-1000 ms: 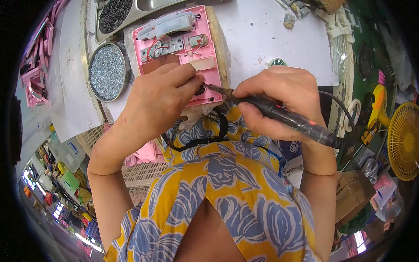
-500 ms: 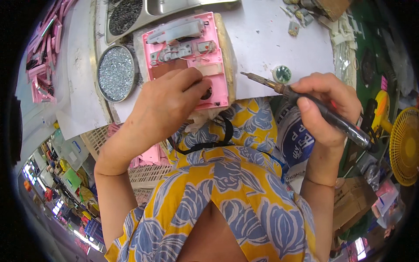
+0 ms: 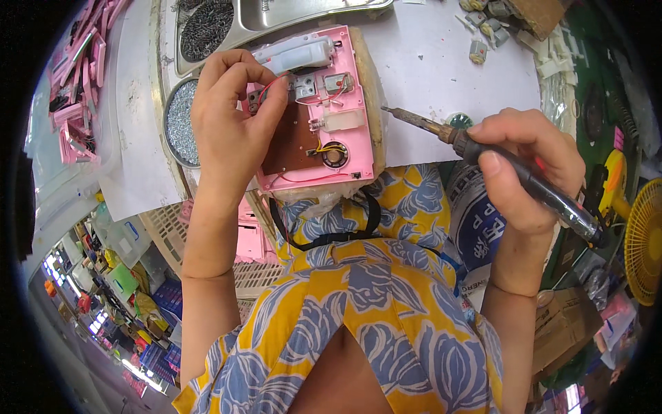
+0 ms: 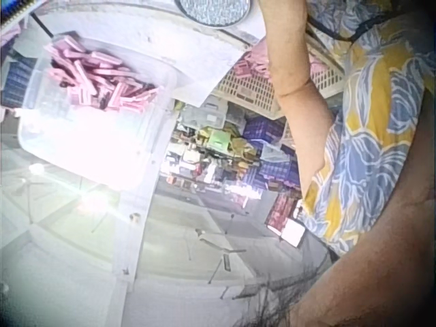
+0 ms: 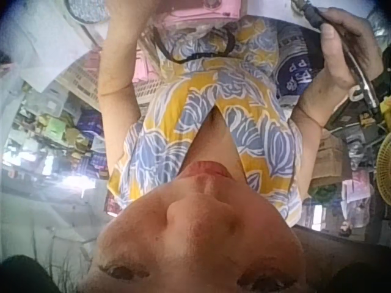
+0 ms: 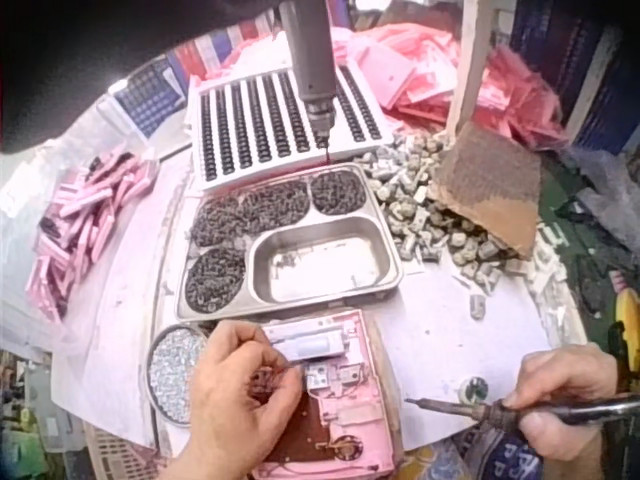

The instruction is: Assembling the internal components, soldering wires, and securing the housing of a pink toy piano.

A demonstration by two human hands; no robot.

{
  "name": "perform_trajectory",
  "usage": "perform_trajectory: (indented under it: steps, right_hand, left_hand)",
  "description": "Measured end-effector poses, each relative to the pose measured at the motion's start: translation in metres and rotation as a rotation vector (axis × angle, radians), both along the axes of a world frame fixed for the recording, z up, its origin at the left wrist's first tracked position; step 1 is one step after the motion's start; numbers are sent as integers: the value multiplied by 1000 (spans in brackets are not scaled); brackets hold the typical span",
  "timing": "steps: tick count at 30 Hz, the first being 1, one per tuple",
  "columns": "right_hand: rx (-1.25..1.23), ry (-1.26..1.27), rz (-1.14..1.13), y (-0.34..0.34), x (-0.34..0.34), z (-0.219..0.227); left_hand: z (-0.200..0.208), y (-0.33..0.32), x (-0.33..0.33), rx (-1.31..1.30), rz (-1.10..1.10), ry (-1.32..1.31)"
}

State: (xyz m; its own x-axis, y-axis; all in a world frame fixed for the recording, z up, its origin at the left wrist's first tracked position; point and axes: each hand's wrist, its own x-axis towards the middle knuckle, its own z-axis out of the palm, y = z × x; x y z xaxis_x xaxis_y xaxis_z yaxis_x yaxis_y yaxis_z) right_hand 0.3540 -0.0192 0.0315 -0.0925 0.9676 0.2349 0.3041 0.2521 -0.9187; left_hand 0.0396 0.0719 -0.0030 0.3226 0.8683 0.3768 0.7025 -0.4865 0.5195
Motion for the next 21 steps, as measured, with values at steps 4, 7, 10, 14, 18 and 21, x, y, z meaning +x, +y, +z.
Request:
perform_trajectory:
  steps: [4, 7, 10, 14, 18, 21]
  right_hand:
    - [8, 19, 21, 10, -9, -3]
    - [25, 32, 30, 21, -23, -4]
    - [41, 53, 35, 34, -43, -6]
    - [85, 28, 63, 49, -66, -17]
    - [96, -64, 54, 55, -79, -15]
    - [134, -87, 48, 57, -83, -20]
  left_hand:
    - [-4, 1, 1, 26, -3, -49]
    - [-3, -1, 2, -31, 8, -48]
    - [-6, -2, 1, -29, 12, -71]
    - [-7, -2, 1, -41, 19, -104]
    - [-7, -1, 0, -8, 10, -66]
    - [-7, -1, -1, 0, 2, -48]
